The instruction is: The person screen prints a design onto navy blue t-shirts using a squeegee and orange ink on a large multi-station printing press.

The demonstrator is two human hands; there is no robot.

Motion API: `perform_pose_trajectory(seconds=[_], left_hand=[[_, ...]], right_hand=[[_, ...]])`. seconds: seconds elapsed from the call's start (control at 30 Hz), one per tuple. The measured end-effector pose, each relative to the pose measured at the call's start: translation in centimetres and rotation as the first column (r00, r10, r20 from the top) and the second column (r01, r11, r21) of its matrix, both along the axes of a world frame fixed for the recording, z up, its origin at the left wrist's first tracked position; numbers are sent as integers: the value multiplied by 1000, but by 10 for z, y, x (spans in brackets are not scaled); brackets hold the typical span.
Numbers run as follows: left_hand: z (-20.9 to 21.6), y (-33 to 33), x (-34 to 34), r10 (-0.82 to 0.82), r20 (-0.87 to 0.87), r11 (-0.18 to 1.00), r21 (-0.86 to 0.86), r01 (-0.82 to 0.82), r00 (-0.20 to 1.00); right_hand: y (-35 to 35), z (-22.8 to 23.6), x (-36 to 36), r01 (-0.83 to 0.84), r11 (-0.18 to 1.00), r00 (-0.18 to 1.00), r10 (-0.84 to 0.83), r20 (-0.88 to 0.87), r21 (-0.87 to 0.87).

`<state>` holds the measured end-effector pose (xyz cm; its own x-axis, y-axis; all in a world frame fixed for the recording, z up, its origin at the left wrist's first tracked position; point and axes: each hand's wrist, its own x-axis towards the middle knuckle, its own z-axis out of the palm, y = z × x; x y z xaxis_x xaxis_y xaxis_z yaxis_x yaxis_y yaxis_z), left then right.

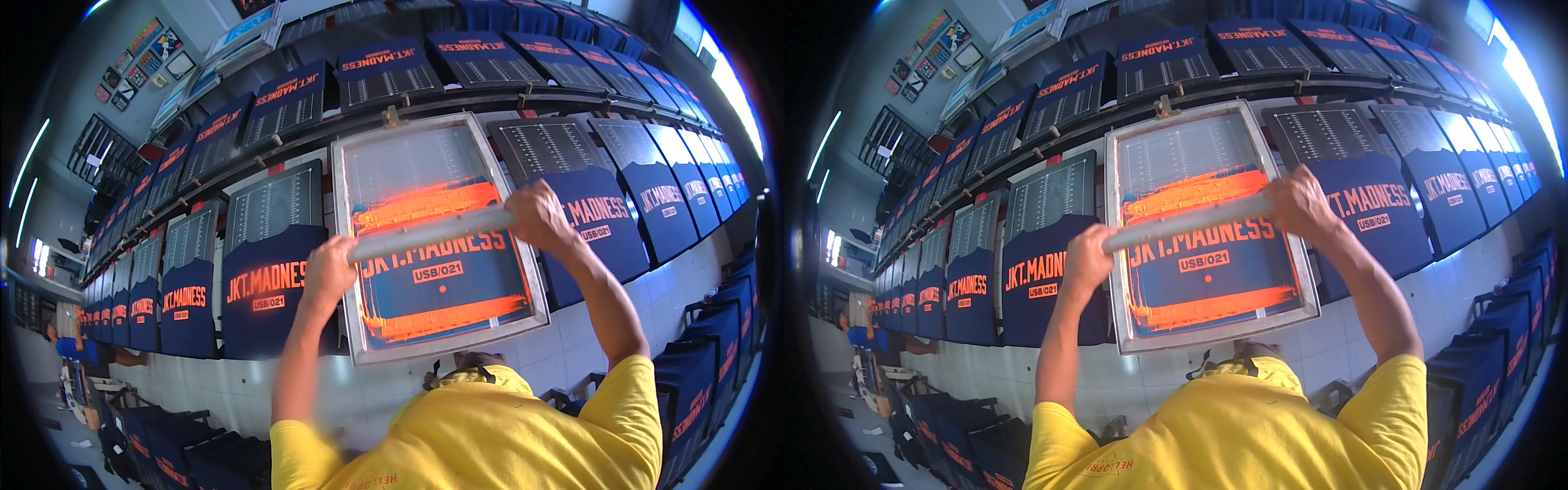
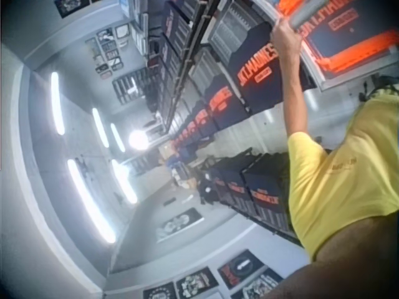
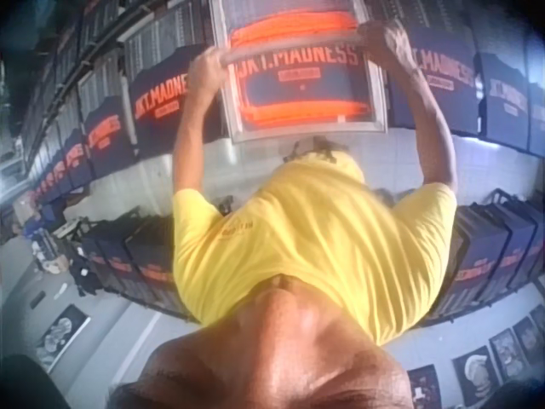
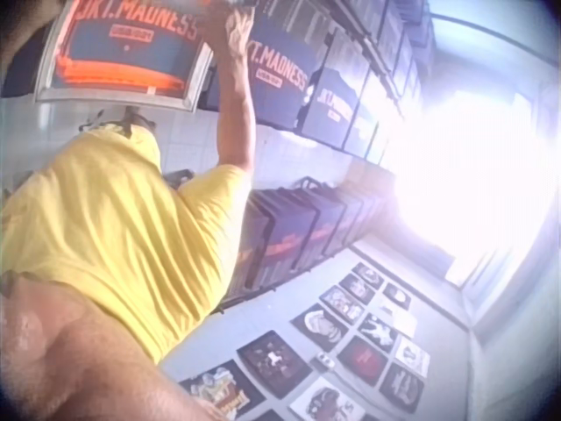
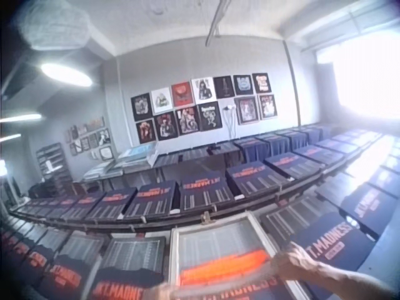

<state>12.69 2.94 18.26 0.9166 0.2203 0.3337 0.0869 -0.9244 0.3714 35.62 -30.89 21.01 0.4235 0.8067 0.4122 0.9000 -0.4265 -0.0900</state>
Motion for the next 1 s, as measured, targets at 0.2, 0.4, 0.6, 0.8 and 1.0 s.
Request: perform_pose_trajectory(seconds=[0.2,0.4,0.6,0.8,1.0], left_hand=[[-37,-57,-85,-2,-72,1000,-8,1,997],[-100,-94,-131,67,-89,997,-27,-70,994],[-117,-109,-149,-16,-116,1000,20,18,993],[-118,-121,-160,-15,-269,999,29,24,963],[-91,-106,-164,-19,-124,979,-202,-6,992]], right_hand=[[-57,-50,-88,-8,1000,999,8,-43,-4],[-83,-106,-140,44,997,997,-48,-62,-64],[-97,-118,-167,86,979,977,-119,-177,-183],[-99,-121,-186,111,983,956,-146,-256,-146],[-108,-110,-158,252,967,891,-215,-400,43]])
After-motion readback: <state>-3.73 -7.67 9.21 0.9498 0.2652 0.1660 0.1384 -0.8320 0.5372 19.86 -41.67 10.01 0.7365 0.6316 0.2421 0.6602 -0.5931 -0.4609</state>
